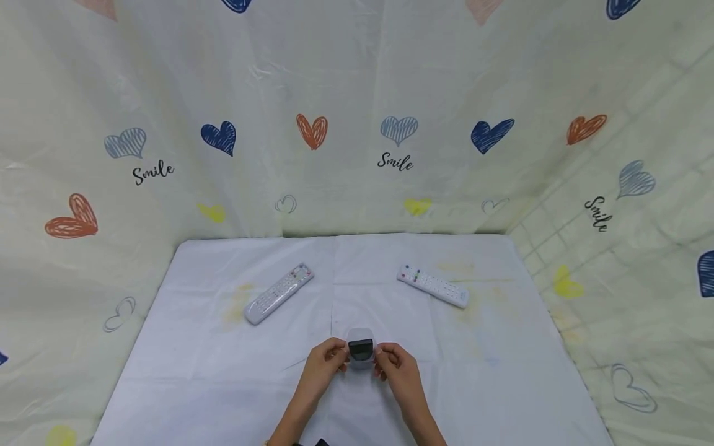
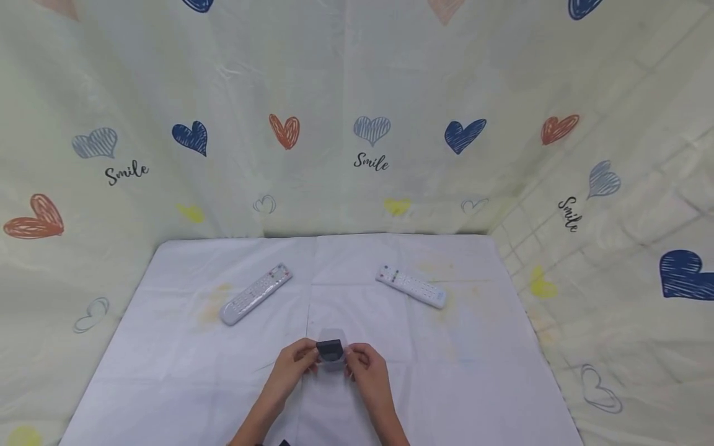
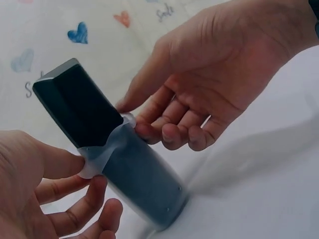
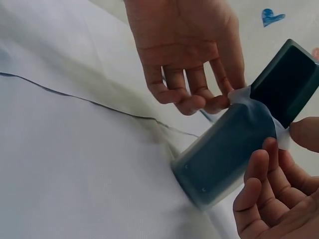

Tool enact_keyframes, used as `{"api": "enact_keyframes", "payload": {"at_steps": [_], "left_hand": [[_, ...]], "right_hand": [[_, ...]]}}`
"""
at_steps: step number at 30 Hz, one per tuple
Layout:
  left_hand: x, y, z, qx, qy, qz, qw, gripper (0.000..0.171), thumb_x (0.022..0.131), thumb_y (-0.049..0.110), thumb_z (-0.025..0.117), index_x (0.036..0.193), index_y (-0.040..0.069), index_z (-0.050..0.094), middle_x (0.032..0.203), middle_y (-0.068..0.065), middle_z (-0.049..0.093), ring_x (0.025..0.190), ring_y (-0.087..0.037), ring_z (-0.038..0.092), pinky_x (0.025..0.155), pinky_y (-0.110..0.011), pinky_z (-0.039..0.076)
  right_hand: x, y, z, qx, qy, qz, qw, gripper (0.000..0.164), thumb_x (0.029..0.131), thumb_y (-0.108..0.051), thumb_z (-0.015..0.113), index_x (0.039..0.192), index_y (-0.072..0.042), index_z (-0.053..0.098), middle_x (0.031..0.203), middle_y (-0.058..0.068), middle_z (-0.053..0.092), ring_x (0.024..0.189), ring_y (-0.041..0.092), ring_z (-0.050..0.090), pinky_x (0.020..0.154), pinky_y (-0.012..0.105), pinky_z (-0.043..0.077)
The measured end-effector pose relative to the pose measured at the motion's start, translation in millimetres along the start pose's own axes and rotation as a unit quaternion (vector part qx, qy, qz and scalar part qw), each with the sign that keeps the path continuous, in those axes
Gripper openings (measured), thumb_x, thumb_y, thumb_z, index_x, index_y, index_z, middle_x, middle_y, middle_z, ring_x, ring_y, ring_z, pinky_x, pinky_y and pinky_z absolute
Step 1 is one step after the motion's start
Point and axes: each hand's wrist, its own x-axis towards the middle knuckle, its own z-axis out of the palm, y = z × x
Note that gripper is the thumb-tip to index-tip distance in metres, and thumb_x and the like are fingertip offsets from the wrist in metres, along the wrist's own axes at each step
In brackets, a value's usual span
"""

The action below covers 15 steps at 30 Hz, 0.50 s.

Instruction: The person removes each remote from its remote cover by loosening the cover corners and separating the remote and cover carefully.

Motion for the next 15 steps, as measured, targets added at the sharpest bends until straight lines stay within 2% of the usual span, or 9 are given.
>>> {"api": "enact_keyframes", "payload": {"at_steps": [4,11,15], "left_hand": [[-1.1,-1.5,2.5,0.023,0.019,0.005,0.9995,0.022,0.101,0.021,0.068,0.112,0.003,0.073,0.095,-0.010,0.075,0.079,-0.024,0.071,0.074,-0.034,0.057],[-0.4,-4.5,10.8,0.057,0.058,0.017,0.9966,0.019,0.099,0.024,0.071,0.103,0.005,0.074,0.090,-0.008,0.074,0.073,-0.016,0.068,0.068,-0.024,0.051],[1.9,-6.8,15.0,0.070,0.059,0.020,0.9956,0.017,0.100,0.021,0.068,0.102,0.005,0.073,0.090,-0.007,0.073,0.071,-0.013,0.066,0.066,-0.024,0.050]], "right_hand": [[1,1,-1,-0.002,-0.006,0.003,1.000,0.029,0.102,-0.022,0.068,0.118,0.002,0.066,0.095,0.015,0.073,0.074,0.016,0.062,0.065,0.026,0.052],[0,0,-2,-0.006,-0.009,-0.003,1.000,0.026,0.102,-0.020,0.067,0.116,0.002,0.066,0.093,0.012,0.072,0.074,0.014,0.060,0.065,0.025,0.052],[1,0,-2,-0.004,-0.002,-0.016,1.000,0.022,0.102,-0.015,0.065,0.114,0.003,0.064,0.090,0.012,0.070,0.071,0.013,0.057,0.063,0.026,0.051]]}}
